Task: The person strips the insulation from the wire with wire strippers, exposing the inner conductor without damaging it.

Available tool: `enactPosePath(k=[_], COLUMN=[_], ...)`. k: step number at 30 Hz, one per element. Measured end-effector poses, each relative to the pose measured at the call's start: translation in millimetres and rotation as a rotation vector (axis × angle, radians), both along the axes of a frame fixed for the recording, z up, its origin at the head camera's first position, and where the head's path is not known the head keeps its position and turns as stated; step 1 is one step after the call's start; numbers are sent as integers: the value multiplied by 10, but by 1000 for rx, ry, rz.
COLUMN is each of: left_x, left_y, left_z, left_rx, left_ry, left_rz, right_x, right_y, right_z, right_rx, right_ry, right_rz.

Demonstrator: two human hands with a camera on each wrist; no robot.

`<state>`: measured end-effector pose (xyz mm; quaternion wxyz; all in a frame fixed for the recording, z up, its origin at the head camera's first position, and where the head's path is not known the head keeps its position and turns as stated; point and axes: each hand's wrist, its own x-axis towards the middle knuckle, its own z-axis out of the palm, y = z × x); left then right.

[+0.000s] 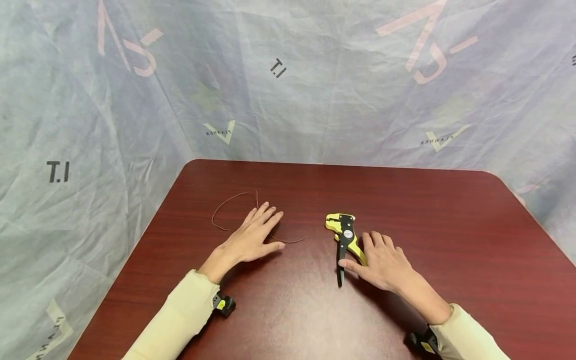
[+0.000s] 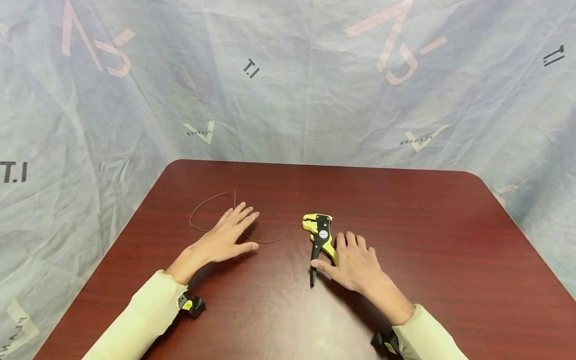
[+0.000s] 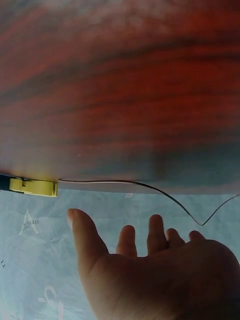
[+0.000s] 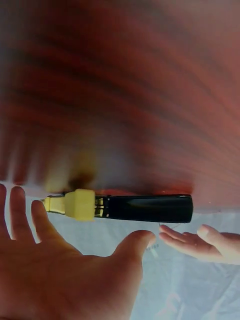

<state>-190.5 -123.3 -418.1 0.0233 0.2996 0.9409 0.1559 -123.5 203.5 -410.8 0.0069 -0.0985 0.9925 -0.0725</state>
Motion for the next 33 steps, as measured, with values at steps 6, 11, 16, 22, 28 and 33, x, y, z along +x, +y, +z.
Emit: enactPosePath(k=[6, 11, 16, 22, 28, 33], left_x=[-40, -84, -114, -143, -166, -171], left_y=[-30, -51, -68, -80, -76, -61], left_z=[-35, -63, -65, -73, -77, -77], left_rx=[60, 84, 83, 76, 75, 80], left_ry=[35, 68, 104, 160, 206, 210], left_rz=[-73, -123, -160, -182, -215, -235], right_x=[3, 18, 55, 105, 116, 112], right_y=[-3, -19, -72, -147, -225, -267], right_z=[-31, -44, -30, -12, -12, -9], right_rx=[-7, -14, -26, -18, 0, 16], right_ry=[-2, -14, -54, -90, -95, -110], right_rz=[-3, -16, -51, -78, -83, -86])
